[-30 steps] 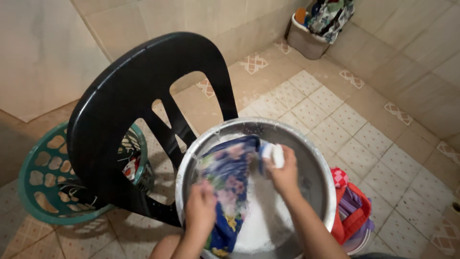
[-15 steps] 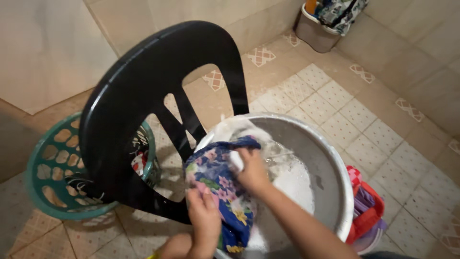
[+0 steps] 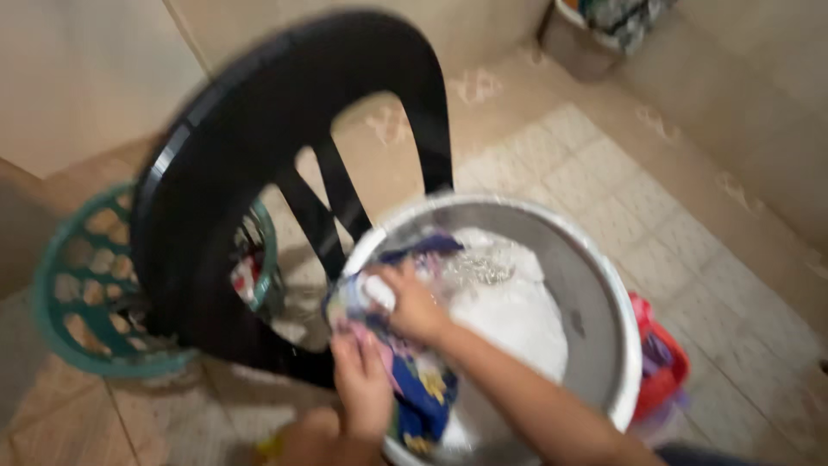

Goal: The person pours detergent into a metal basin filled with soapy water and clothes. They then scrub a floral-patterned cloth with a brush, repeatedly dipping and agitating it in the basin.

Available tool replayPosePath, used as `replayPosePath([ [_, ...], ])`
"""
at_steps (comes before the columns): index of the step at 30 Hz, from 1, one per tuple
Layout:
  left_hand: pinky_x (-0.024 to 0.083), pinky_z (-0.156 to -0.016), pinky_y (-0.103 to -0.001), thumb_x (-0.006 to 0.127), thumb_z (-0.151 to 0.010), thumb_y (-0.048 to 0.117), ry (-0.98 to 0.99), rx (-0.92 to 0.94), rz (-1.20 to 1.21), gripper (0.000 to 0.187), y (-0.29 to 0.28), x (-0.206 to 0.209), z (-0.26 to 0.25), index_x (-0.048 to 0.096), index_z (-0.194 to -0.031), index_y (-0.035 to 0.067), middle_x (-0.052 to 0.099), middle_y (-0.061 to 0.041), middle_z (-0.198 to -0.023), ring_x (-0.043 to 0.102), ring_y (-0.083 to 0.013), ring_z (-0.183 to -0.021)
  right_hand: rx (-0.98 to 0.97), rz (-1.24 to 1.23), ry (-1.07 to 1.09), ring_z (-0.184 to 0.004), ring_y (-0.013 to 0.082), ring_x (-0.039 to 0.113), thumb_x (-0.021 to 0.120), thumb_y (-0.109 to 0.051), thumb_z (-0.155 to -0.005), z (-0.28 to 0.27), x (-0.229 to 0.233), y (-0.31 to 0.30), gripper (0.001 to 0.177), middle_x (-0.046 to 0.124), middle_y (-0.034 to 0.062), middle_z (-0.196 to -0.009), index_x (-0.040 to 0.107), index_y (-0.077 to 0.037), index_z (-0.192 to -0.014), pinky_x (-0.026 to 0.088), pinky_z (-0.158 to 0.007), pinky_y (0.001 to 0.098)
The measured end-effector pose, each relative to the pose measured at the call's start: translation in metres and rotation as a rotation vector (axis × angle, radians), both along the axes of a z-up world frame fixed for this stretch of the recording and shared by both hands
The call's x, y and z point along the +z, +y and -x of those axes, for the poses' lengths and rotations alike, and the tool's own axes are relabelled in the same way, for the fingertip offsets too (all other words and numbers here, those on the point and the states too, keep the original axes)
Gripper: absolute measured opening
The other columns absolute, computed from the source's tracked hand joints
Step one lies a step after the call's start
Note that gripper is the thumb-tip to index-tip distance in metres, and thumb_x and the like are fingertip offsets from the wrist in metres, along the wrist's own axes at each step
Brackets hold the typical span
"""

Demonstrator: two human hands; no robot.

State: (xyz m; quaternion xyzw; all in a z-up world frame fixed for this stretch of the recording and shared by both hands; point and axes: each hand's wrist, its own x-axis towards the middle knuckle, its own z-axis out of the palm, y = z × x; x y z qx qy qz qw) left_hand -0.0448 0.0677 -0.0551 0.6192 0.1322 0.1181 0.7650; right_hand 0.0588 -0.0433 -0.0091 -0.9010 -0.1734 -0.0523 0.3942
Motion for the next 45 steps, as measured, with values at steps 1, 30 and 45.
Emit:
replayPosePath([
  [1, 0.049, -0.062, -0.036, 0.054, -0.106, 0.013, -0.048, -0.016, -0.133, 0.009, 0.004, 0.003, 0.009, 0.053, -0.109, 0.004, 0.058, -0.006, -0.088, 0.055, -0.0192, -0.070, -0.081, 0.130, 0.060, -0.108, 0.0453, 0.058, 0.080, -0.028, -0.084, -0.004, -0.002, -0.017, 0.048, 0.058, 0.0262, -0.116, 0.068, -0.016, -0.128, 0.049, -0.090, 0.0504],
  [30, 0.054, -0.067, -0.046, 0.061, -0.093, 0.051, 0.266, -0.499, -0.665, 0.053, -0.102, 0.211, -0.195, 0.075, -0.094, 0.000, 0.074, -0.020, -0.082, 0.071, -0.0345, -0.071, -0.629, -1.440, 0.654, -0.085, 0.0177, 0.058, 0.069, -0.032, -0.092, 0.028, 0.006, -0.186, 0.039, 0.062, 0.0020, -0.096, 0.062, -0.013, -0.126, 0.050, -0.072, 0.0355],
  [45, 0.048, -0.090, -0.050, 0.049, -0.100, 0.056, 0.153, -0.015, -1.158, 0.064, 0.033, 0.085, -0.048, 0.079, -0.084, 0.001, 0.070, -0.026, -0.072, 0.067, -0.0442, -0.076, -0.615, -1.059, 0.496, -0.093, 0.0228, 0.066, 0.071, -0.022, -0.085, 0.028, 0.012, -0.175, 0.044, 0.070, 0.0071, -0.104, 0.063, -0.008, -0.126, 0.055, -0.079, 0.0385],
])
